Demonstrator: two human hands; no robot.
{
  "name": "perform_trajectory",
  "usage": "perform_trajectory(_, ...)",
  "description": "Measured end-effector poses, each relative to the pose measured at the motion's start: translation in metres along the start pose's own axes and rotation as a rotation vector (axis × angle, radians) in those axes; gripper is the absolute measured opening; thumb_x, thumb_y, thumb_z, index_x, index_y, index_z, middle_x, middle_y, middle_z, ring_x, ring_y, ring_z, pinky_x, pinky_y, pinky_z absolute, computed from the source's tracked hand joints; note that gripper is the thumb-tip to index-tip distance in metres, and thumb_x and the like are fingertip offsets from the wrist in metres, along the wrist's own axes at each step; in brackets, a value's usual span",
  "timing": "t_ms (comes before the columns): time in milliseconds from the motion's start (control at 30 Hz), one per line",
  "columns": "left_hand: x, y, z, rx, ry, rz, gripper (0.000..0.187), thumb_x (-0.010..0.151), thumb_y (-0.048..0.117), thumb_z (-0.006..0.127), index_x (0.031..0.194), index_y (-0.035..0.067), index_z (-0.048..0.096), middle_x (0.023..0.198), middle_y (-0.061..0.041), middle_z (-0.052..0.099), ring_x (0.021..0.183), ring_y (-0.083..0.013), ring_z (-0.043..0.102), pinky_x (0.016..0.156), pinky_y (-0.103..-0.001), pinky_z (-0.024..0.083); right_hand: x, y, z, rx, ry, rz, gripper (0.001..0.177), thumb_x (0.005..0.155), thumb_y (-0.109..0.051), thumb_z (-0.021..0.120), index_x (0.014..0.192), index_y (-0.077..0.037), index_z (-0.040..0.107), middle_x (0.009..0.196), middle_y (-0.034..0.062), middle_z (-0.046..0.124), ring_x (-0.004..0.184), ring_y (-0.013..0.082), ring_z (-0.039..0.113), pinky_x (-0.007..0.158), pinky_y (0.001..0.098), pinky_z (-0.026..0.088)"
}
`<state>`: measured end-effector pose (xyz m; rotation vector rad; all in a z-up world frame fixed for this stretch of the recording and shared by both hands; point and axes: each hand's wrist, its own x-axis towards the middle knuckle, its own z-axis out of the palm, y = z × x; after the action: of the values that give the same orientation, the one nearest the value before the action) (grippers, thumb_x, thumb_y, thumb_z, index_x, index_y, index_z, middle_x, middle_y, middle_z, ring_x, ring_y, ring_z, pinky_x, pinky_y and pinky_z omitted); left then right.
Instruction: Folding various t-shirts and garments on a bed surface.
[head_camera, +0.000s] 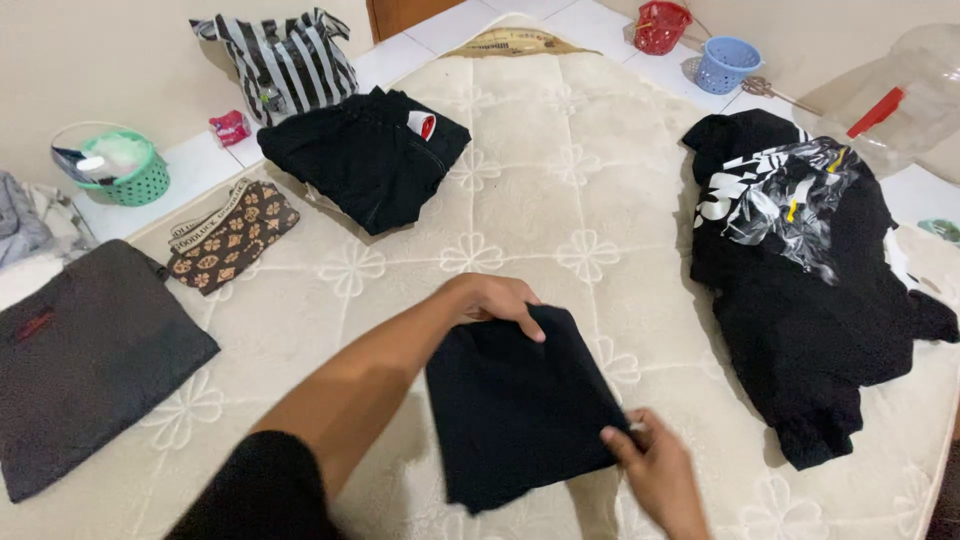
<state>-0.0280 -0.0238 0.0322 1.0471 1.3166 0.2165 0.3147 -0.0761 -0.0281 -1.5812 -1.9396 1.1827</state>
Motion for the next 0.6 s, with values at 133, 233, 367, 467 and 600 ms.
perform_trajectory(133,-0.029,-0.009,-0.019,-0.174,0.102,0.234,0.06,0.077,0.013,0.083,0.133,0.001,0.066,0.122,-0.012,0.074,0.113,-0.022,0.068,0.101,-0.034,0.051,0.041,-0.071,-0.05,-0.194,-0.033,-0.099,0.027,0.087,-0.027,0.077,0.105,-0.006,0.072,0.066,0.0159,0.072,0.06,0.0221,0.061,0.058,0.0386,0.05)
perform_trajectory(233,-0.045,-0.001,-0.029,-0.259,0.295,0.334,0.062,0.074,0.008,0.085,0.132,0.005,0.063,0.121,-0.007,0.073,0.113,-0.0186,0.067,0.1,-0.032,0.05,0.086,-0.109,-0.074,-0.435,-0.028,-0.323,0.038,0.084,-0.035,0.079,0.111,-0.009,0.072,0.081,0.0188,0.075,0.074,0.0295,0.075,0.069,0.0421,0.057)
perform_trajectory(367,-0.071,0.026,-0.041,-0.177,0.618,0.489,0.044,0.076,0.009,0.085,0.118,0.005,0.071,0.106,-0.007,0.076,0.098,-0.0174,0.069,0.09,-0.03,0.052,0.103,-0.178,-0.105,-0.484,0.048,-0.517,0.029,0.085,-0.026,0.078,0.108,-0.007,0.075,0.092,0.0202,0.076,0.084,0.0335,0.075,0.076,0.0435,0.057)
perform_trajectory(467,-0.086,0.031,-0.036,-0.122,0.783,0.651,0.029,0.078,0.008,0.085,0.103,0.005,0.072,0.096,-0.007,0.074,0.089,-0.0164,0.067,0.084,-0.03,0.053,0.067,-0.228,-0.115,-0.506,0.123,-0.526,0.025,0.089,-0.018,0.074,0.111,-0.007,0.074,0.094,0.0196,0.076,0.083,0.0365,0.074,0.076,0.0456,0.056)
perform_trajectory(600,-0.108,0.0,0.01,0.146,1.01,0.899,0.028,0.067,-0.001,0.081,0.089,0.006,0.065,0.093,-0.005,0.074,0.089,-0.0161,0.069,0.083,-0.03,0.054,0.036,-0.201,-0.1,-0.497,0.321,-0.743,0.023,0.088,-0.005,0.07,0.11,-0.009,0.076,0.102,0.018,0.075,0.091,0.0376,0.071,0.081,0.0465,0.056)
